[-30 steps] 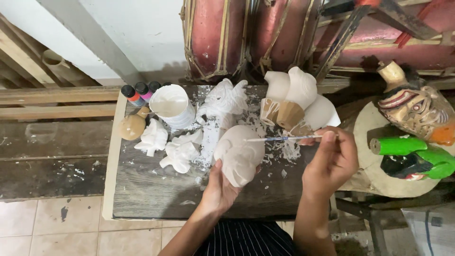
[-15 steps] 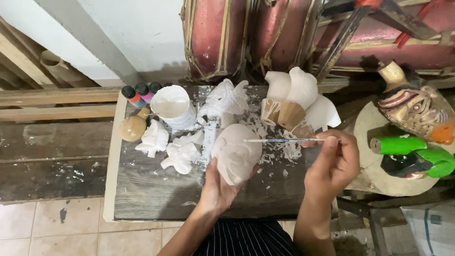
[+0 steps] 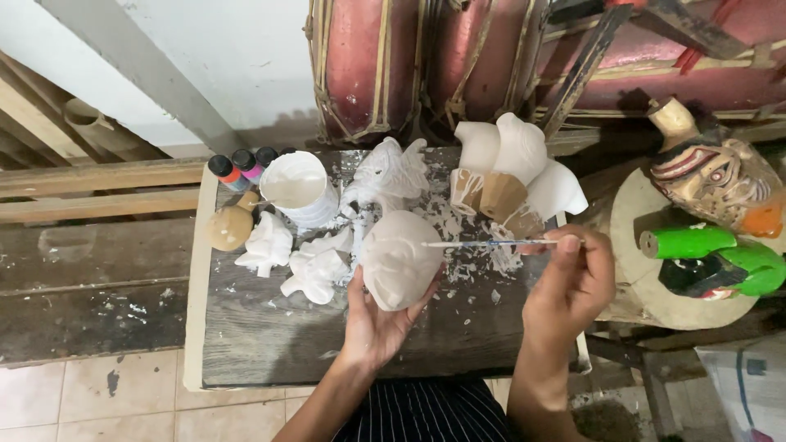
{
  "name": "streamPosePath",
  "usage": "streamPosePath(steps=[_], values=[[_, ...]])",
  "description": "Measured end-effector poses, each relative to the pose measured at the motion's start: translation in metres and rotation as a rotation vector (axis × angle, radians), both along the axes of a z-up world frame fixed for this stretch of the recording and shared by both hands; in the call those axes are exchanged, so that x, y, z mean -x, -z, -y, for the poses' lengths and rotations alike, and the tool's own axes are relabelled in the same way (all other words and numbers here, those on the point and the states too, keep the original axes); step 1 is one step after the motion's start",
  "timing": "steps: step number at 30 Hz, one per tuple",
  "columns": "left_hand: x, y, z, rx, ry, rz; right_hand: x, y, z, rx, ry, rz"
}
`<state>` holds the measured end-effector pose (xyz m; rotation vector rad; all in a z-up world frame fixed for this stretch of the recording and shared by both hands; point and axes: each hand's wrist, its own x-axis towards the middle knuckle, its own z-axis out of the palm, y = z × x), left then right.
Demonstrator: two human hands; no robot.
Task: Cleaning and refining plaster toy components by clearing holes with a thin tool and brushing away debris
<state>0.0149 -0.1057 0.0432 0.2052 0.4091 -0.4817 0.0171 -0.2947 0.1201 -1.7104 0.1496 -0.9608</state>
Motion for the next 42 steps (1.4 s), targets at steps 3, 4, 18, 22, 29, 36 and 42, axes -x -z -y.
streamPosePath(steps=[3,4,18,22,29,36,42], values=[[0.0,-0.001,-0.003,0.101,-0.009,-0.006,0.005,0.0,-0.005,-0.006,0.012,-0.057],[-0.001,-0.002,-0.004,0.101,-0.006,-0.008,0.004,0.0,-0.006,-0.006,0.015,-0.059],[-0.007,-0.03,-0.013,0.094,-0.019,-0.193,0.002,0.033,-0.007,-0.187,-0.111,0.154],[-0.008,-0.029,-0.017,0.092,-0.027,-0.171,0.005,0.032,-0.008,-0.184,-0.076,0.165],[-0.008,-0.051,-0.016,0.135,-0.056,-0.1,0.022,0.031,-0.023,-0.147,-0.106,0.197],[-0.011,-0.056,-0.019,0.091,-0.057,-0.03,0.026,0.042,-0.024,-0.084,-0.043,0.226],[-0.015,-0.062,-0.019,0.065,-0.054,-0.105,0.029,0.035,-0.03,-0.049,0.03,0.199]])
